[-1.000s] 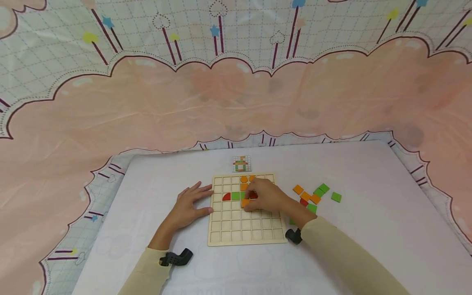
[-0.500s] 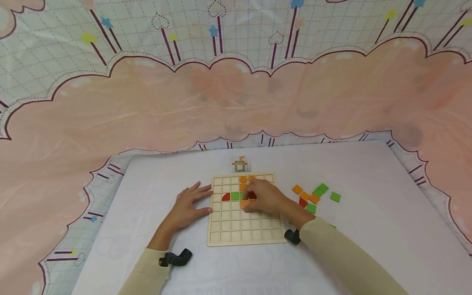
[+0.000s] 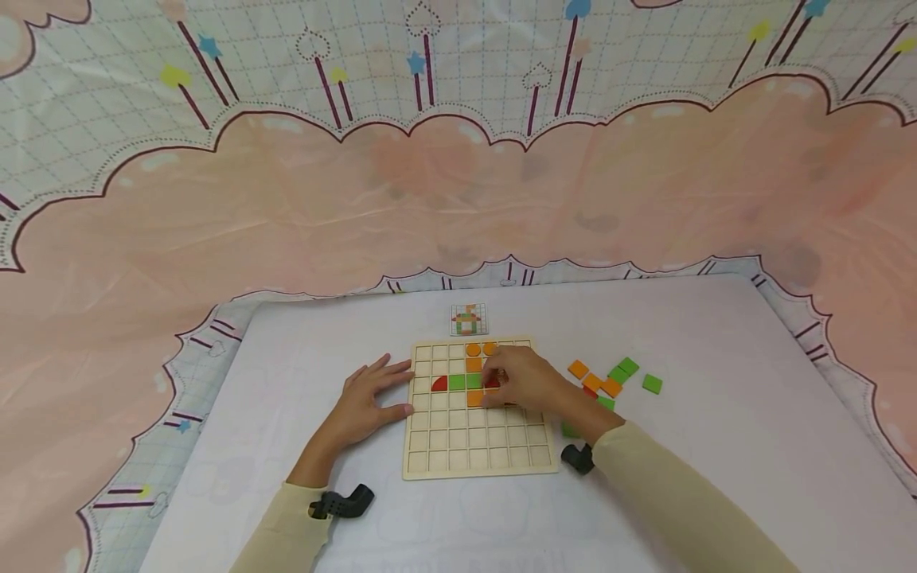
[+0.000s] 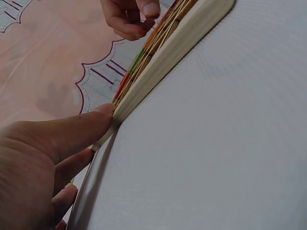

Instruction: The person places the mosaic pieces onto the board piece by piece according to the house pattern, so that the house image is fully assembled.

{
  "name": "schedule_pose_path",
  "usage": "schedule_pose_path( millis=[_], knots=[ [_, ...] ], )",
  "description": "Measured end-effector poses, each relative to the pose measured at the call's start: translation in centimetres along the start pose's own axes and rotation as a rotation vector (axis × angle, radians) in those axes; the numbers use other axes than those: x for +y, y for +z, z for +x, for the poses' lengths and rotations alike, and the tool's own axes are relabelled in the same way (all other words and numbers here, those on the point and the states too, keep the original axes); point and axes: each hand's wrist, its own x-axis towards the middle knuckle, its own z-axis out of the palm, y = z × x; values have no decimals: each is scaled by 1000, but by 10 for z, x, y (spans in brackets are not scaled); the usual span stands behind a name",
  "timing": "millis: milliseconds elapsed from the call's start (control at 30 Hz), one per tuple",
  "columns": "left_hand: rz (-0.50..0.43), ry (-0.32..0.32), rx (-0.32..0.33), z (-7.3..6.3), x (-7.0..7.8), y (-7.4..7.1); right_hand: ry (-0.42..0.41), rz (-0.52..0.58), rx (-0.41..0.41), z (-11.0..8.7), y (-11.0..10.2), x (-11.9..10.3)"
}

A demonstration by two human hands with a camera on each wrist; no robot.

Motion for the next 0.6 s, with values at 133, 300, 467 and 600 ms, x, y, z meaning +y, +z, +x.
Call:
schedule_pose_path(
  millis=[133,300,467,600],
  knots=[
    [9,14,18,0,-1,2,72,-6,21,-7,-14,8],
    [15,4,12,0,0,1,185,-12,40,-20,-35,21],
    [14,-4,-1,0,1,0,216,-55,68,-38,-54,40],
    [22,-4,-5,0,0,0,225,-120,69,-49,-64,56]
  ],
)
